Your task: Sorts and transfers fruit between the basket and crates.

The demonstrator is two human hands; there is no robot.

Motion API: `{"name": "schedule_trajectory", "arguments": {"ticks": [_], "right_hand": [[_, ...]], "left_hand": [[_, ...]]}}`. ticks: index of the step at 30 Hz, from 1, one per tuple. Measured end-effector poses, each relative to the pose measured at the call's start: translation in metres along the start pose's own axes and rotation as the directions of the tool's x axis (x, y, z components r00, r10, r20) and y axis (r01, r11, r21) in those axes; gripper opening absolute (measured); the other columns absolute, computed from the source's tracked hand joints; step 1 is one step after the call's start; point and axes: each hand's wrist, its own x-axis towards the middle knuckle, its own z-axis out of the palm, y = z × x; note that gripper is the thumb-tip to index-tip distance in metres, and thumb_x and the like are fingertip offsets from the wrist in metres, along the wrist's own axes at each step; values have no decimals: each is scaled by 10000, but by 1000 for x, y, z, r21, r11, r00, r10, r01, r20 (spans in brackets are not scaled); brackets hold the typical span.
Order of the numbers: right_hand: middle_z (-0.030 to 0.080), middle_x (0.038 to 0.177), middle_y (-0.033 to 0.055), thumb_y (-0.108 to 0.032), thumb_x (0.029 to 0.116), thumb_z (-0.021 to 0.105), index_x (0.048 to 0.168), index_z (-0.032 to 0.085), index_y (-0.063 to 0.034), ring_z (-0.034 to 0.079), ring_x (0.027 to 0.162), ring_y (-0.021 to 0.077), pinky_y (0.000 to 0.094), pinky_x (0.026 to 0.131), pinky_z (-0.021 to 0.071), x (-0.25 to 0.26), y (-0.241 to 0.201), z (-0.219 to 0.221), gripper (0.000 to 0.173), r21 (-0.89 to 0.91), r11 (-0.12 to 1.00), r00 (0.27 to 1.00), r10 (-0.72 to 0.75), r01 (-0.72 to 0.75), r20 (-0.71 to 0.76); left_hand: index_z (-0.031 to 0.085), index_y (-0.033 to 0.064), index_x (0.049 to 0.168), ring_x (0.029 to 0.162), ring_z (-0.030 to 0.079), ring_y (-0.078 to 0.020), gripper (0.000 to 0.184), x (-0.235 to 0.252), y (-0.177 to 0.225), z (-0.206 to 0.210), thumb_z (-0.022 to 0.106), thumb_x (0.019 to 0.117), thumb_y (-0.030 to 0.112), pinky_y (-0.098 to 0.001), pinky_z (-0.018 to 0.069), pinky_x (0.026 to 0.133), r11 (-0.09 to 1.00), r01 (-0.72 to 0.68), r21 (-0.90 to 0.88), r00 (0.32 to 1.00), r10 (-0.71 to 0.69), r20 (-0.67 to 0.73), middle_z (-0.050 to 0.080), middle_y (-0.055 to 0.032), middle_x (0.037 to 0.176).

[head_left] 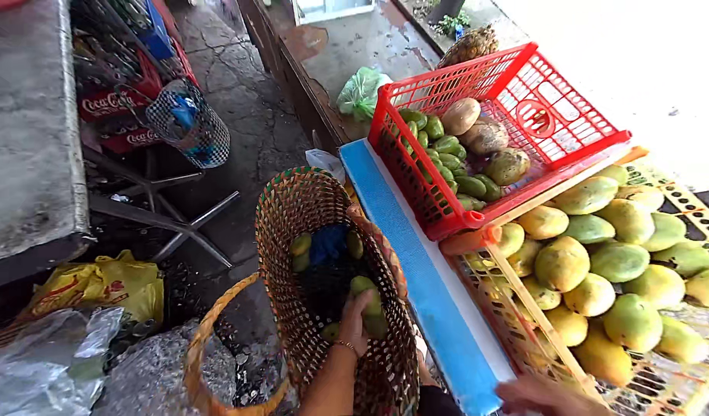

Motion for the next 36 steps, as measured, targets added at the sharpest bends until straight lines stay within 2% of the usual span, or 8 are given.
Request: {"name": "schedule_trajectory", "arguments": {"ticks": [3, 6, 11, 15, 18, 22, 27, 36], "right_hand": [[669, 1276, 196, -297, 995, 668, 1364, 573, 58, 707, 1072, 248, 438, 925, 597, 32, 2, 18, 521, 91, 995, 993, -58, 49, 100], [582, 1416, 156, -511, 953, 665, 1532, 396, -10, 704, 1070, 207, 395, 861, 621, 54, 0, 29, 812, 229, 973, 974, -67, 17, 215], [522, 1431, 156, -468, 889, 746, 1599, 132, -110, 688, 1090, 261, 455, 783, 638, 50, -6, 9, 1005, 595, 798, 962, -81, -94, 261], [618, 1261, 153, -311, 934, 710, 1493, 322, -100, 707, 1017, 314, 481, 801, 637, 15, 14, -36, 712, 776, 622, 990, -11, -103, 140], [664, 1233, 135, -353, 970, 678, 1467, 397, -40, 700, 1062, 264, 448, 896, 612, -20, 32, -92, 651, 633, 762, 990, -110, 139, -84], [677, 1237, 83, -335, 933, 717, 1447, 461, -98, 683, 1108, 192, 402, 959, 589, -61, 55, -170, 621, 262, 929, 900, -136, 261, -415], [650, 1289, 109, -295, 900, 760, 1455, 433, -125, 685, 1128, 241, 413, 952, 603, -88, 77, -193, 666, 296, 915, 892, -127, 274, -434], [541, 1367, 216, -221, 908, 751, 1442, 466, -15, 599, 1218, 304, 416, 1047, 503, -34, 61, -121, 639, -202, 979, 997, 14, -30, -82]], "left_hand": [[524, 46, 1301, 884, 713, -251, 828, -57, 13, -11, 708, 798, 676, -411, 616, 723, 994, -66, -87, 913, 96, 398, 703, -139, 1095], [564, 53, 1321, 941, 714, -178, 939, -105, 27, -12, 737, 728, 760, -357, 612, 800, 924, -365, 117, 769, 229, 597, 713, -86, 1147], [535, 2, 1441, 1149, 639, -203, 1044, -159, 47, 57, 856, 660, 615, -419, 558, 971, 382, -703, 600, 710, 342, 615, 643, -141, 1278], [415, 8, 1481, 961, 677, -161, 952, -166, 42, 106, 791, 792, 546, -332, 596, 747, 608, -710, 354, 663, 410, 627, 623, -114, 1319], [587, 124, 1276, 828, 732, -228, 383, -169, 32, 148, 616, 956, 334, -354, 627, 640, 915, -401, -34, 795, 366, 484, 721, -117, 1103], [548, 94, 1271, 673, 725, -231, 420, -174, 29, 207, 247, 1066, 303, -329, 591, 471, 961, -262, 90, 904, 211, 372, 726, -136, 1008], [401, 59, 1439, 983, 700, -315, 688, -176, 29, 255, 632, 792, 103, -467, 630, 803, 857, -427, 289, 815, 227, 533, 628, -192, 1198], [526, 48, 1330, 1014, 693, -280, 639, -156, 52, 263, 802, 756, -7, -410, 629, 804, 609, -634, 475, 772, 526, 356, 645, -175, 1185]]}}
